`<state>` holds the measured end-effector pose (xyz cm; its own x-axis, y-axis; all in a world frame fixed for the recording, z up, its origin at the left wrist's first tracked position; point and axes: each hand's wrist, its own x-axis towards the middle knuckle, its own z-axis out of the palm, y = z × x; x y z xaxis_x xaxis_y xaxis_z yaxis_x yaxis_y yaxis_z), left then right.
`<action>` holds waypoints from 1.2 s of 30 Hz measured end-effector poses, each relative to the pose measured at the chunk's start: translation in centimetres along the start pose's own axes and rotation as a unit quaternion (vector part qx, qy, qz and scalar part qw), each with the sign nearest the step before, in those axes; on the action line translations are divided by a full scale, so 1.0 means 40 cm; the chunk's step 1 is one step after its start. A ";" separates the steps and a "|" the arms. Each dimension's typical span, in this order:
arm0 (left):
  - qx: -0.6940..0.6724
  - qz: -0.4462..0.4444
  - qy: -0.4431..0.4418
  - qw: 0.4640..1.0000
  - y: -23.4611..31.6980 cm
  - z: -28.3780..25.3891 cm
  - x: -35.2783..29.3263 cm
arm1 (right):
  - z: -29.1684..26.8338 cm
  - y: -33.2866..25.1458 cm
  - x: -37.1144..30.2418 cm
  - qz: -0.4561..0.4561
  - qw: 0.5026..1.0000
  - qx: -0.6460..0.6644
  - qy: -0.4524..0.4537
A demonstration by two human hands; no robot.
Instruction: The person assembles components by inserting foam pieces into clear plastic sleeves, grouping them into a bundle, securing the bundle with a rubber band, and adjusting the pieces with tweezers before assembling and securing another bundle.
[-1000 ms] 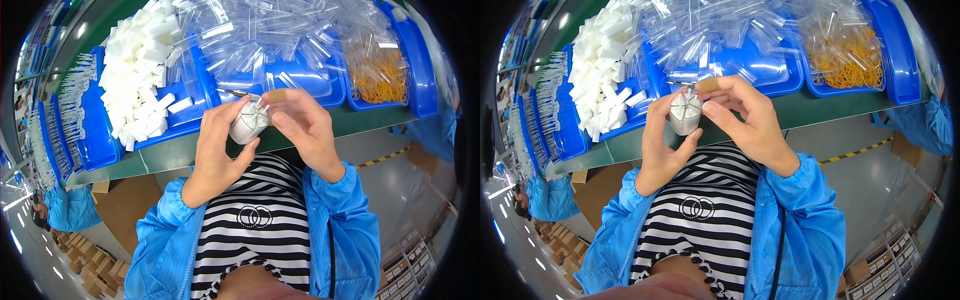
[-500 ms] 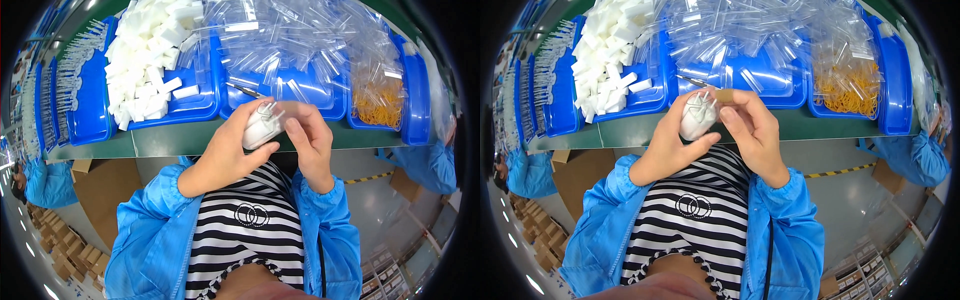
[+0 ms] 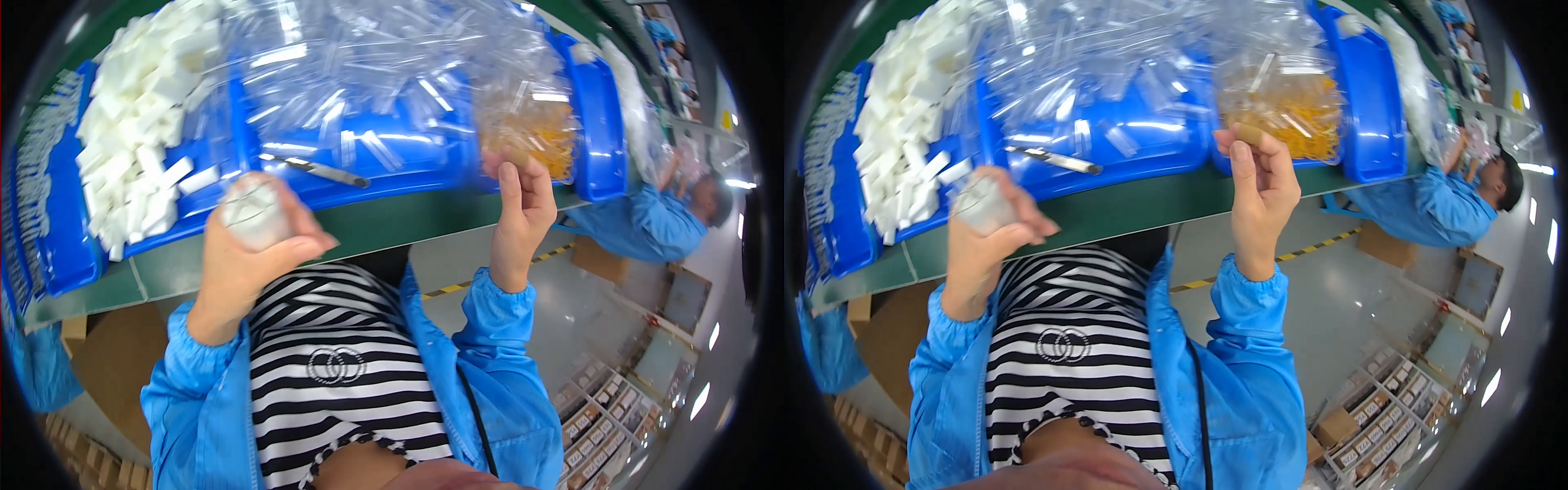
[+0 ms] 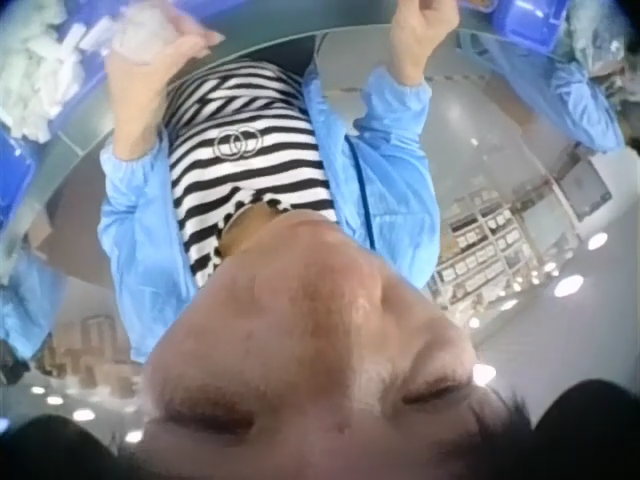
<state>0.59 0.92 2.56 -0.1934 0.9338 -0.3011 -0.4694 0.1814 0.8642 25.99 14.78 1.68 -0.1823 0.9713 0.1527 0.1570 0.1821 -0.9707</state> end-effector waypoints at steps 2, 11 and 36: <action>0.026 0.017 0.033 0.999 -0.010 -0.009 0.001 | -0.044 0.009 0.013 -0.044 0.992 -0.072 0.091; 0.155 0.072 0.008 0.985 -0.016 0.041 0.025 | -0.148 0.052 0.052 -0.205 0.890 -0.403 0.050; 0.245 0.029 0.002 0.969 -0.036 0.062 0.021 | -0.140 0.011 0.093 -0.197 0.838 -0.500 -0.099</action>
<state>3.26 2.19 2.07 -0.2116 0.9457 -0.2469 0.0080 0.2542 0.9671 30.82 19.32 2.86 -0.5527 0.7791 0.2958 0.7630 0.6158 -0.1964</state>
